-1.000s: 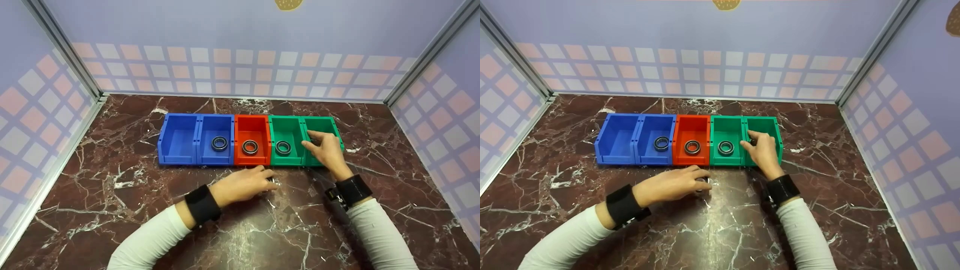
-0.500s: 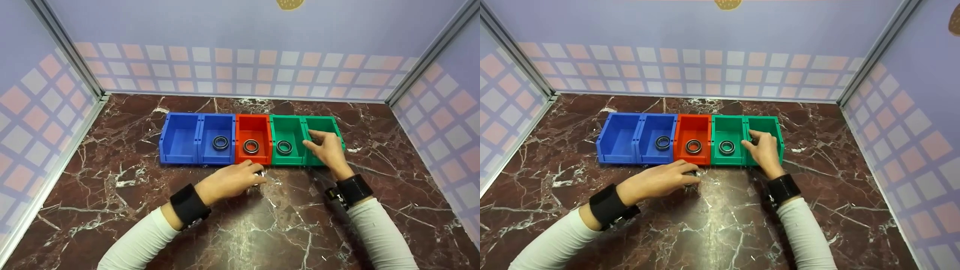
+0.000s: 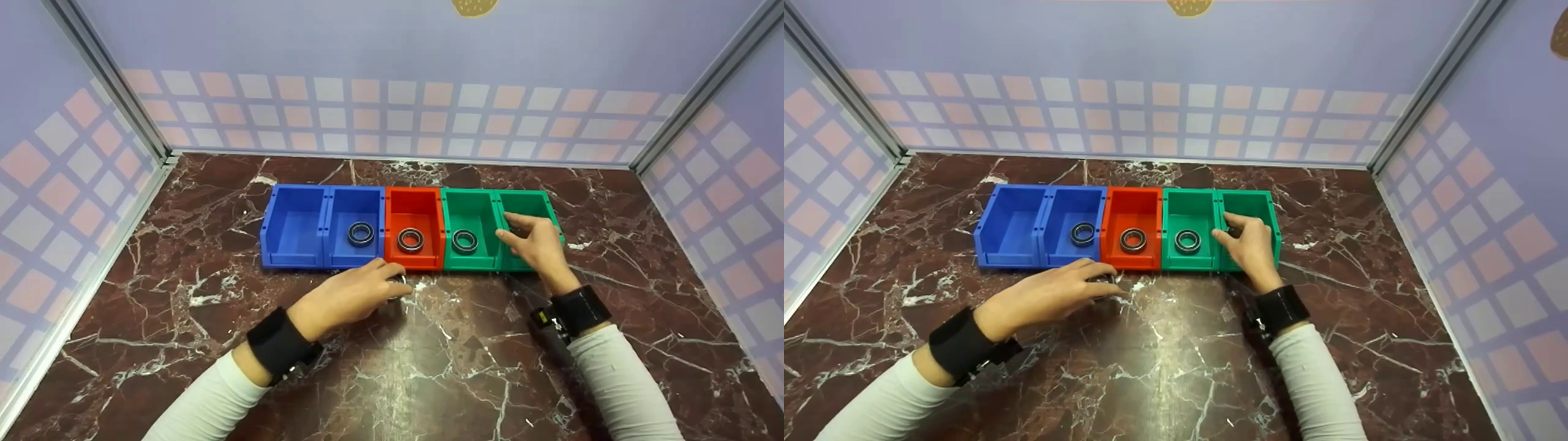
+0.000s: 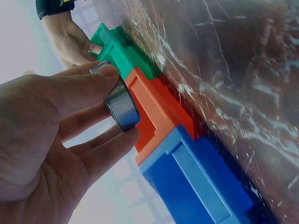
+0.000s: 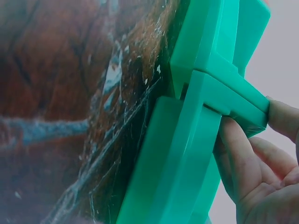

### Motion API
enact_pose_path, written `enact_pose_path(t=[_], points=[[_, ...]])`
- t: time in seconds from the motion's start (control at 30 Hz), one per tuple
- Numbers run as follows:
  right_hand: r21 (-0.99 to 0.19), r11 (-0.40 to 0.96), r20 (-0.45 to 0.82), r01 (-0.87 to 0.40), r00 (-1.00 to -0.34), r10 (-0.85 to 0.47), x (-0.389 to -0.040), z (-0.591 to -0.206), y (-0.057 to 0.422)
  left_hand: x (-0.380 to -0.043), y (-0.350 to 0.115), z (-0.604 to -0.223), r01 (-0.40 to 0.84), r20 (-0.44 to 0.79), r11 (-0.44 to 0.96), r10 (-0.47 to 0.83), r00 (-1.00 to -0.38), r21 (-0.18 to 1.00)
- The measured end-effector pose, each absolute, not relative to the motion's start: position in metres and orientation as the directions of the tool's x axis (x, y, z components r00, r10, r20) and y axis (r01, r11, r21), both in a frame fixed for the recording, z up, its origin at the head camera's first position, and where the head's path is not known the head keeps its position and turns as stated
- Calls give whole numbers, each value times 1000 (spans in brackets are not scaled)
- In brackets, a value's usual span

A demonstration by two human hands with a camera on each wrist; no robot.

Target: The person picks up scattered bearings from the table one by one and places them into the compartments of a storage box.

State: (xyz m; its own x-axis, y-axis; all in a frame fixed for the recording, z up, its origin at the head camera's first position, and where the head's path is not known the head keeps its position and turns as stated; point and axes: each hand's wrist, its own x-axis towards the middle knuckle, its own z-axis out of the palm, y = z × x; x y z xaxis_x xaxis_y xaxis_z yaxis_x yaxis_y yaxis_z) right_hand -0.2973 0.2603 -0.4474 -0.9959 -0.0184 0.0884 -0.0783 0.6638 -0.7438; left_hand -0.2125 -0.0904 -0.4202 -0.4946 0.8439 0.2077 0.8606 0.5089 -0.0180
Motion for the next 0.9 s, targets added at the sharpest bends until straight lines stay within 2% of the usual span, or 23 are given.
enact_pose_path(t=[0.33,0.57,0.9], points=[[-831,556,-2,4,-1000,4,-296,-448,262,-210,-101,-415,842,202,540,824,-529,5],[-846,532,-25,13,-1000,-16,-296,-447,263,-208,-109,-409,811,165,584,798,-580,29],[-854,520,-42,22,-999,-27,-297,-446,264,-207,-122,-407,802,199,596,781,-592,48]])
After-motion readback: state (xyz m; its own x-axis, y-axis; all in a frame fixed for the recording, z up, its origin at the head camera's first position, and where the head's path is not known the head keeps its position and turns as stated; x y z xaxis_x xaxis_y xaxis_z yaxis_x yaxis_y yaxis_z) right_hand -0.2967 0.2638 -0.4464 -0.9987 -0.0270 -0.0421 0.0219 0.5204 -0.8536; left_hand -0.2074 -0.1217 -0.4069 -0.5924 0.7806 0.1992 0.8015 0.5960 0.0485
